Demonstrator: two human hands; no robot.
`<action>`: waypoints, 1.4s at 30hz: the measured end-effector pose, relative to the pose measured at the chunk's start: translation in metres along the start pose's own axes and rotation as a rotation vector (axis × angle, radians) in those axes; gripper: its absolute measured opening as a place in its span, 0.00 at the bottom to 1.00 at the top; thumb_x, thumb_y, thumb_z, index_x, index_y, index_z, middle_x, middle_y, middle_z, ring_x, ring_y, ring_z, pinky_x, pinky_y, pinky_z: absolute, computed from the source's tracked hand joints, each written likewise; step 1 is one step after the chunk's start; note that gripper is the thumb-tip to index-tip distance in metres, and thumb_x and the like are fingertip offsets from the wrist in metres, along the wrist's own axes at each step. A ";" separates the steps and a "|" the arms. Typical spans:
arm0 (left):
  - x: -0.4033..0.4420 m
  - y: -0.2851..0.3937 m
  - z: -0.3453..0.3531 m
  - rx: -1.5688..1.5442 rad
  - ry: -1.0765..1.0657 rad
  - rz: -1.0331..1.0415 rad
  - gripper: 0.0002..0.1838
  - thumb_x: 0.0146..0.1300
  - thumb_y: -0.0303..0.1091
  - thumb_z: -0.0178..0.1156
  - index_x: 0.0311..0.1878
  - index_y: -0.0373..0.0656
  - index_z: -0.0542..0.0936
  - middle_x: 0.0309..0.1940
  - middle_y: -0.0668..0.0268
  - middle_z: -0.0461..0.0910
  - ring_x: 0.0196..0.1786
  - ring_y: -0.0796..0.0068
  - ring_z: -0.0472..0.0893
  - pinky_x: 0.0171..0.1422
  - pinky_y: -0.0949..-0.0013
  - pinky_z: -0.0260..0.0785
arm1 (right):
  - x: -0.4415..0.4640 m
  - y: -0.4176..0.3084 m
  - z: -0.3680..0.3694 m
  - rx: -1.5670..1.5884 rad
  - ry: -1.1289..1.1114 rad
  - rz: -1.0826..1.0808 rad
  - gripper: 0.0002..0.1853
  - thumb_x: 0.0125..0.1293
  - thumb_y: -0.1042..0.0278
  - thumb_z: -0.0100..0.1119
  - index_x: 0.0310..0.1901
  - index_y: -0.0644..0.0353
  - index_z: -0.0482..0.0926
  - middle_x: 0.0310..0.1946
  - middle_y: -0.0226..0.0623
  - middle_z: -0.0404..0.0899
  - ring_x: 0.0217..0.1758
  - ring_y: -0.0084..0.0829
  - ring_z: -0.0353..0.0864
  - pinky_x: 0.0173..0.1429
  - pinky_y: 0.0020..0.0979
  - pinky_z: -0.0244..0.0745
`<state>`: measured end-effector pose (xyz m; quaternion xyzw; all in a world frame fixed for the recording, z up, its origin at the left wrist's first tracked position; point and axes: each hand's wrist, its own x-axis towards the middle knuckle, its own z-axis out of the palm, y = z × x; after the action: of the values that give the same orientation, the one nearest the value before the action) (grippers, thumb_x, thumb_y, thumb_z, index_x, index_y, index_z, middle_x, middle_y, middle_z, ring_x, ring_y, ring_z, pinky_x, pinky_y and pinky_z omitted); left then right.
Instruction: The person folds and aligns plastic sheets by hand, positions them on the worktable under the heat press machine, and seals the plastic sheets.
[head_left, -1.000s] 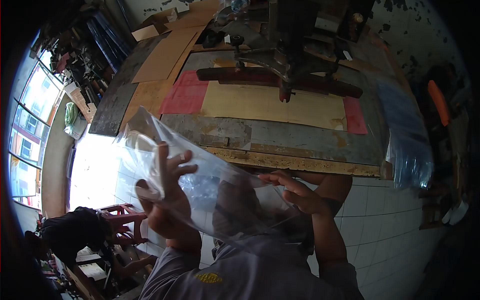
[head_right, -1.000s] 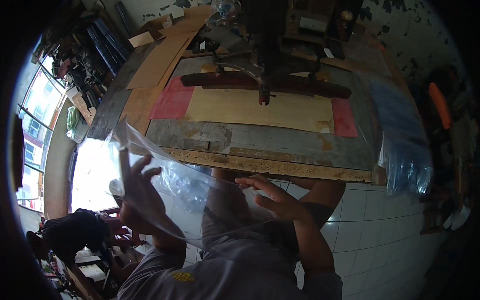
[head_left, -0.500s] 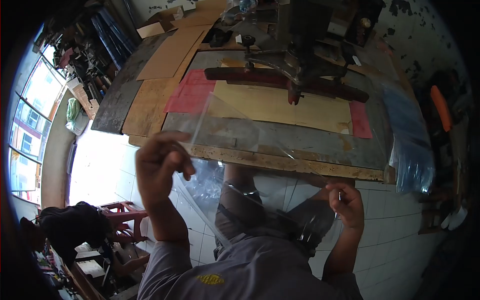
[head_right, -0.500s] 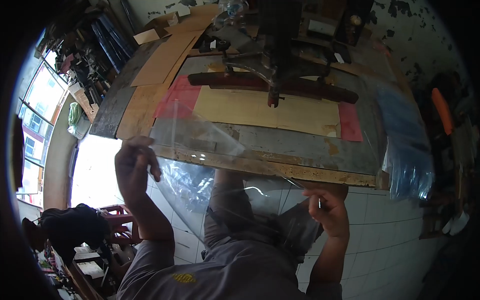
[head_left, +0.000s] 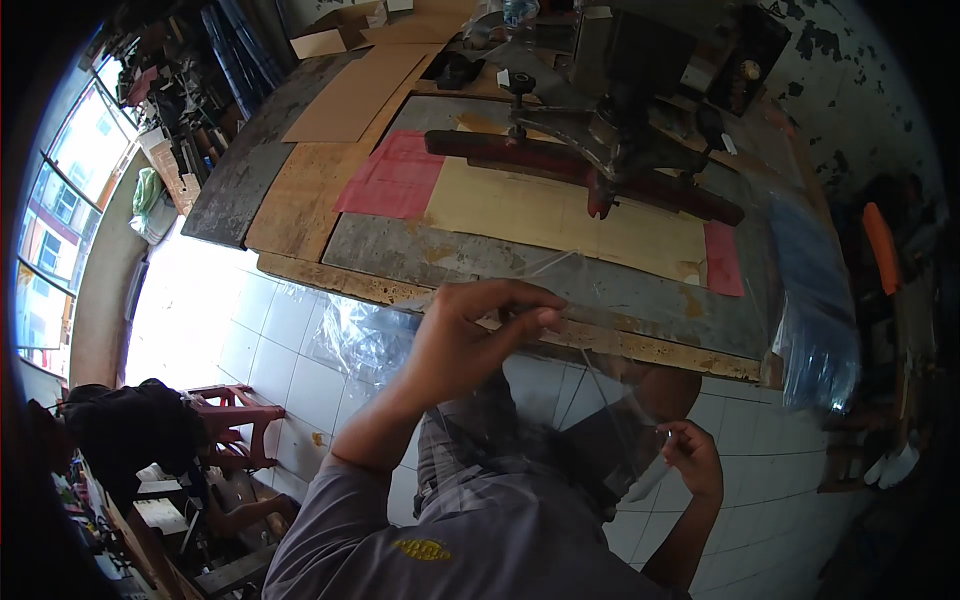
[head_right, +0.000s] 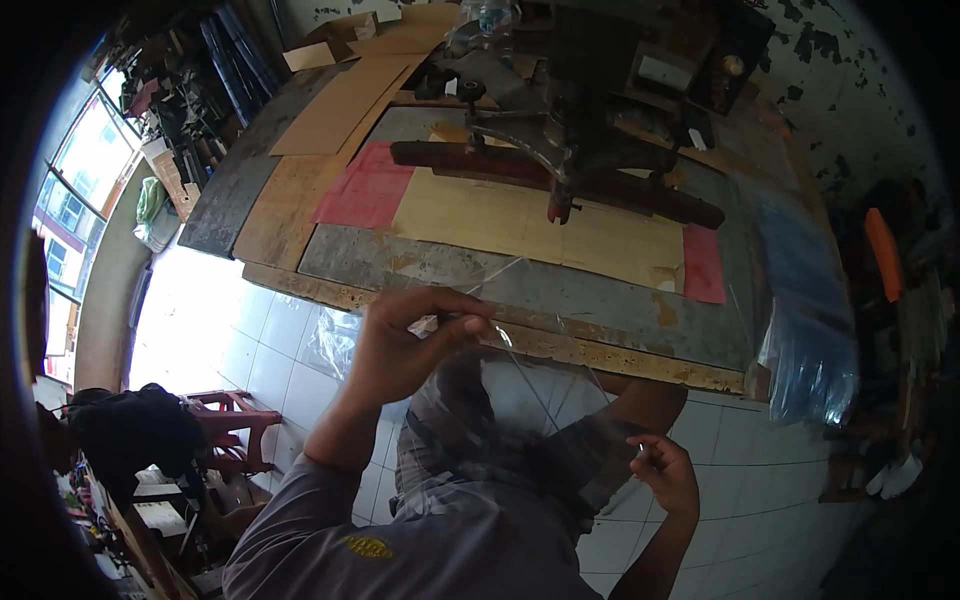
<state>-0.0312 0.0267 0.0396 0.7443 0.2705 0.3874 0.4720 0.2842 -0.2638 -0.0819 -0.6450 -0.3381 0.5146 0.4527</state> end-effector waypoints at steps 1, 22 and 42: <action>-0.001 0.001 0.007 0.030 0.036 0.035 0.07 0.68 0.28 0.74 0.47 0.38 0.91 0.39 0.61 0.92 0.41 0.74 0.90 0.46 0.70 0.81 | -0.002 0.001 0.000 -0.014 -0.010 0.011 0.19 0.72 0.69 0.74 0.60 0.66 0.82 0.32 0.23 0.79 0.35 0.17 0.78 0.43 0.23 0.74; -0.004 0.002 0.055 0.318 0.089 0.797 0.15 0.57 0.32 0.79 0.46 0.45 0.86 0.42 0.69 0.90 0.37 0.72 0.89 0.36 0.69 0.77 | 0.065 -0.162 0.106 -0.421 0.158 -1.089 0.28 0.63 0.52 0.81 0.58 0.64 0.86 0.57 0.44 0.86 0.65 0.42 0.85 0.66 0.41 0.81; -0.015 0.004 0.058 0.200 0.048 0.470 0.14 0.59 0.30 0.79 0.46 0.43 0.86 0.36 0.65 0.87 0.37 0.65 0.89 0.37 0.65 0.80 | 0.056 -0.160 0.117 -0.485 0.327 -0.956 0.11 0.66 0.74 0.78 0.48 0.62 0.89 0.42 0.34 0.89 0.42 0.27 0.88 0.41 0.27 0.80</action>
<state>0.0086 -0.0148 0.0234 0.8202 0.1385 0.4754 0.2863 0.1889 -0.1282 0.0398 -0.5771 -0.6269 0.0529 0.5206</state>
